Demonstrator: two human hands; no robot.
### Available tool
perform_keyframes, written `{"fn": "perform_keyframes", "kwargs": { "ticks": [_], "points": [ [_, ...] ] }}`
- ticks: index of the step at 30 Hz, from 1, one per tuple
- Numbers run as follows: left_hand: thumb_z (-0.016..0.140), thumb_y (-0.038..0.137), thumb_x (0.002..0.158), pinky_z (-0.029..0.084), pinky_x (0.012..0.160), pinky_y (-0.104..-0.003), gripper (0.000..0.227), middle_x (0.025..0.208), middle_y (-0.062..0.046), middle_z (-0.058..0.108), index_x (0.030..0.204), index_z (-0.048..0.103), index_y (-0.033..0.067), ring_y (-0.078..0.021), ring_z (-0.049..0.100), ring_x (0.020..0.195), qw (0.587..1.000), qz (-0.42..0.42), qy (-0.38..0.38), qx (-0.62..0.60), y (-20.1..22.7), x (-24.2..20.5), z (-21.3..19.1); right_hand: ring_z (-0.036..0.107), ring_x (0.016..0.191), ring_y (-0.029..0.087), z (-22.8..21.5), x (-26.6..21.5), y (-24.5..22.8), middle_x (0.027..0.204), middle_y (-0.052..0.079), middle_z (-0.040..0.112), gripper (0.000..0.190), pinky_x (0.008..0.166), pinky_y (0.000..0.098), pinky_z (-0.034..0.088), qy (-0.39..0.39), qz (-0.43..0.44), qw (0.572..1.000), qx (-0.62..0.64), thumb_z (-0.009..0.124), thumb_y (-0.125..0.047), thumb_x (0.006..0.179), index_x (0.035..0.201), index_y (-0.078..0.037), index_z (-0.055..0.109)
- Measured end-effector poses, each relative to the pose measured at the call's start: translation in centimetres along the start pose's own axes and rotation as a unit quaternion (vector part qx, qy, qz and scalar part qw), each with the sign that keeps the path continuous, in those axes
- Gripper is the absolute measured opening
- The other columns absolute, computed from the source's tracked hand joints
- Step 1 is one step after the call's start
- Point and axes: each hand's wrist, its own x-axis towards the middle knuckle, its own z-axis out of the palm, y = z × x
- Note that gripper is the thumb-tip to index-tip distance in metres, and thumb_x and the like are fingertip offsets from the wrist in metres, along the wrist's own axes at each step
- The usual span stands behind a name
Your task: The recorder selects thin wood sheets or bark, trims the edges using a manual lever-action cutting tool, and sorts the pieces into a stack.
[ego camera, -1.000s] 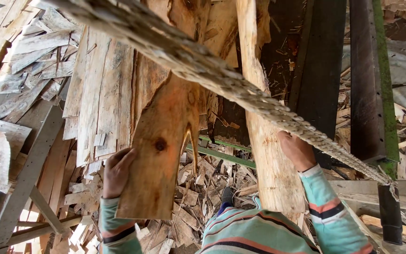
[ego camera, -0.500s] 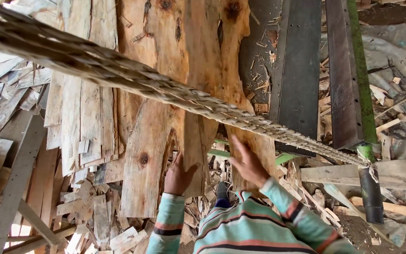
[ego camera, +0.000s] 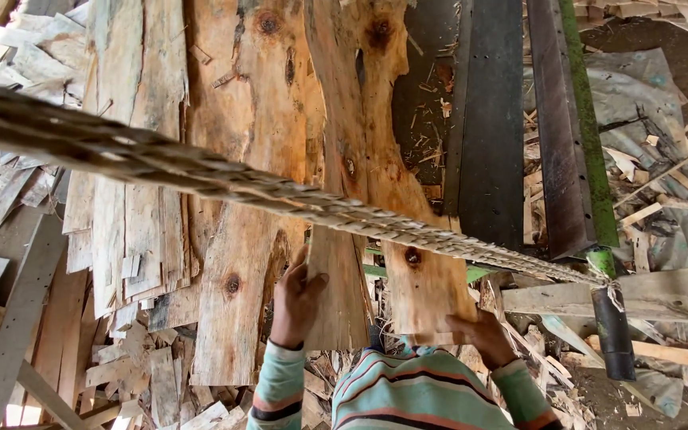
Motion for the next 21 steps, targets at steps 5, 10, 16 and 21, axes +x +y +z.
{"fn": "perform_keyframes", "kwargs": {
  "ticks": [5,10,16,21],
  "points": [
    [0.071,0.002,0.079,0.061,0.079,-0.040,0.049,0.110,-0.016,0.071,0.126,0.061,-0.0044,-0.0273,0.070,0.094,0.913,-0.226,-0.056,-0.336,-10.9,-0.5,0.5,0.072,0.087,0.032,-8.9,1.0,6.3,0.093,0.019,0.074,0.054,0.127,0.0307,0.039,0.075,-0.130,0.829,-0.539,0.046,-0.061,0.103,0.130,-0.031,0.082],
    [0.079,0.013,0.087,0.058,0.080,-0.033,0.041,0.105,-0.015,0.073,0.121,0.067,-0.0061,-0.0208,0.067,0.089,0.952,-0.222,-0.101,-0.183,-16.7,-0.3,6.0,0.043,0.146,0.042,-8.0,-6.2,-0.9,0.157,0.033,0.039,0.067,0.122,0.0550,0.032,0.138,0.020,0.962,-0.235,0.069,-0.056,0.087,0.126,-0.001,0.074],
    [0.070,0.019,0.089,0.057,0.077,-0.028,0.035,0.103,-0.005,0.078,0.118,0.070,-0.0010,-0.0136,0.069,0.086,0.966,-0.169,-0.045,-0.193,-17.8,-1.3,6.9,0.055,0.139,0.039,-7.6,-9.6,-4.8,0.146,0.031,0.058,0.054,0.124,0.0545,0.030,0.166,0.048,0.977,-0.125,0.071,-0.044,0.087,0.117,0.001,0.080],
    [0.071,0.016,0.092,0.052,0.071,-0.032,0.032,0.096,-0.011,0.074,0.113,0.073,-0.0074,-0.0171,0.062,0.080,0.959,-0.204,-0.042,-0.192,-13.9,-3.7,4.5,0.068,0.123,0.041,-11.1,-9.2,0.0,0.121,0.034,0.074,0.045,0.110,0.0513,0.047,0.151,0.055,0.974,0.159,0.075,-0.022,0.090,0.108,0.019,0.071]
  ]
}}
